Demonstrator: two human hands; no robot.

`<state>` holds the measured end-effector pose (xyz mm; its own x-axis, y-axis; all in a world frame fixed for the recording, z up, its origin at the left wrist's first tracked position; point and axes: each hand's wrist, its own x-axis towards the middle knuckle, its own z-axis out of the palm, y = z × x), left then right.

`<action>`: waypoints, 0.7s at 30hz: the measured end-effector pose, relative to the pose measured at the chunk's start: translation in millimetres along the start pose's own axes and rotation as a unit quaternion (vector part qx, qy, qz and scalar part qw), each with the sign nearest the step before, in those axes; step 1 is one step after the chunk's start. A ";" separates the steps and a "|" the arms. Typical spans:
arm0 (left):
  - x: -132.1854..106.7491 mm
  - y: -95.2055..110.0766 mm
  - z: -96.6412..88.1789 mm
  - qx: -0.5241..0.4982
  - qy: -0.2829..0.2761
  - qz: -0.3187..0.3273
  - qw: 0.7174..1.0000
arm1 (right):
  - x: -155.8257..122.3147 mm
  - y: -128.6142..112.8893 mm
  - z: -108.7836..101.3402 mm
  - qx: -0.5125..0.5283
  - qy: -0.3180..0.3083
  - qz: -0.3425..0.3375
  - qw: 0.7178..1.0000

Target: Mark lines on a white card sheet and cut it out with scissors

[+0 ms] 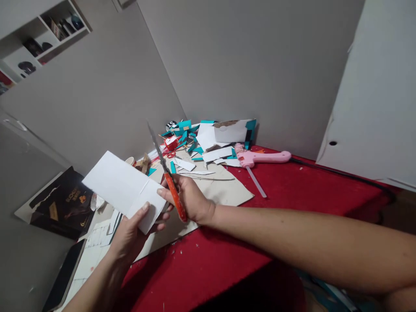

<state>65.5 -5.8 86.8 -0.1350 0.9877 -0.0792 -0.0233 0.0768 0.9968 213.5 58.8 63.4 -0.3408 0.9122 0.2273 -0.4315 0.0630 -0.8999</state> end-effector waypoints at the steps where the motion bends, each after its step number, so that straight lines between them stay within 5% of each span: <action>1: -1.4 1.2 0.9 -0.014 0.005 -0.009 1.000 | -1.3 -0.3 0.1 -0.002 -0.008 0.000 1.000; 16: 6.7 25.3 -14.5 -0.083 0.069 0.025 0.994 | -1.0 -3.1 -5.7 -0.068 -0.049 0.008 0.996; 21: 11.2 41.3 -32.3 -0.109 0.137 0.068 0.982 | 1.5 8.7 -11.2 -0.091 -0.097 0.053 0.990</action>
<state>31.0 4.1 126.6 -0.4124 0.9107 0.0241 -0.1934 -0.1134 0.9745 218.6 65.3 51.8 -0.5385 0.8235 0.1787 -0.2327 0.0585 -0.9708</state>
